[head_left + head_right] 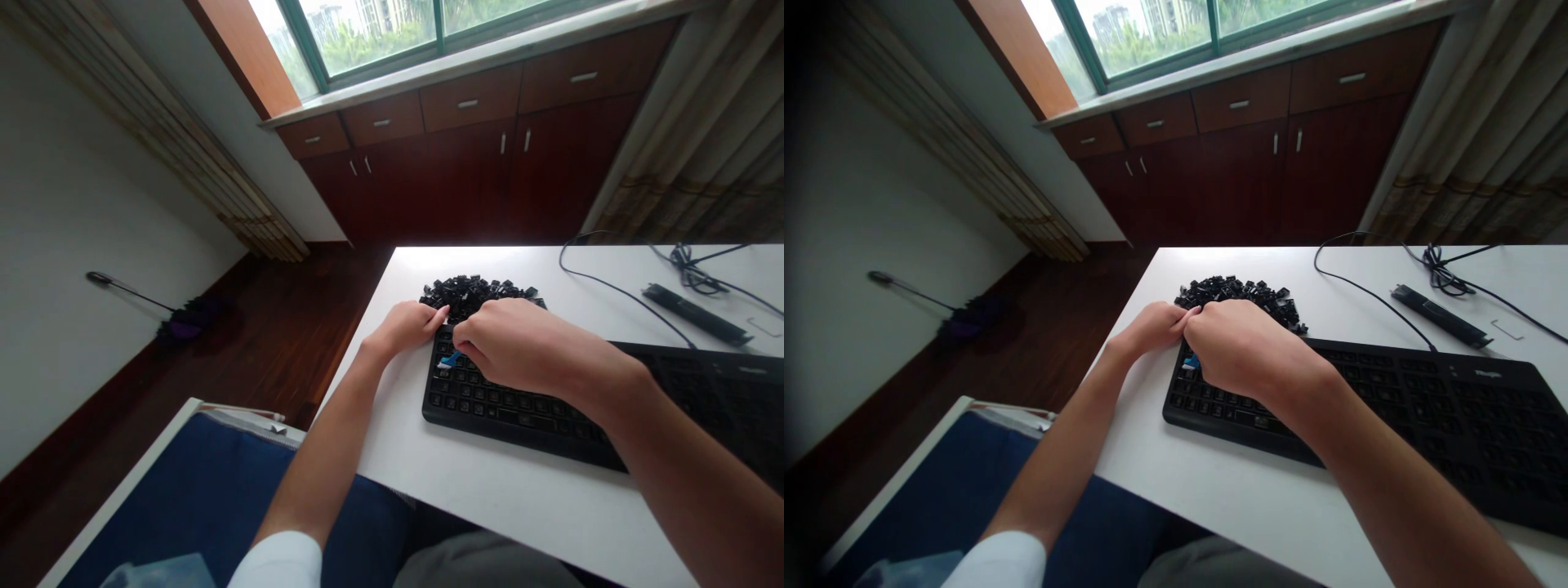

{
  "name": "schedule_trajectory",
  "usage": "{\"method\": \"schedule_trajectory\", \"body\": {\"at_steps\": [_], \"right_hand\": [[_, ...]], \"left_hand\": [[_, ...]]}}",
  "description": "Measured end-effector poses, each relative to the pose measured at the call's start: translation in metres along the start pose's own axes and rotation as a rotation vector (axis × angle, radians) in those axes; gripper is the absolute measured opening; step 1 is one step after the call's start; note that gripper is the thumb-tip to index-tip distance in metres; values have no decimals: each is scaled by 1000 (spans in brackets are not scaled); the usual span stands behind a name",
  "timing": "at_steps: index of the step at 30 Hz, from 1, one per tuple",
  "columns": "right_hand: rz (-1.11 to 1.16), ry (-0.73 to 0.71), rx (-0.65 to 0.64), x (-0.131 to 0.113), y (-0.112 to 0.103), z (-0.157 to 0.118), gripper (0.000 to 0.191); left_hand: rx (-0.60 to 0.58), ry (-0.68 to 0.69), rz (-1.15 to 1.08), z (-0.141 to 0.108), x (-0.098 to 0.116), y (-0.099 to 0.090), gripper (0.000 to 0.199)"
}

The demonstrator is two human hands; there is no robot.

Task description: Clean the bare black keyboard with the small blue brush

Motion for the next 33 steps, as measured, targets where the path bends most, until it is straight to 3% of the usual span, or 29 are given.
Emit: {"method": "schedule_trajectory", "body": {"at_steps": [10,15,21,27,33], "right_hand": [[-19,-129,135,-12,-9,7,28],[22,-101,99,-3,-2,5,29],[30,-141,146,-4,-2,7,24],[-58,-113,54,-3,8,13,29],[-40,-150,54,-7,12,15,29]], "left_hand": [[-48,5,20,-3,4,-3,51],[-49,-8,-6,-3,3,-4,51],[-39,4,28,-2,5,-4,52],[-59,-16,29,-2,6,-5,54],[-51,-6,58,-2,8,-5,57]]}}
Point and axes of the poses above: each hand's wrist, its own z-axis towards the middle knuckle, its own y-axis out of the palm, x = y × z, the point moved 9 cm from there along z, towards the middle knuckle, and after that the axes turned 9 degrees about -y, right-handed, at the moved point
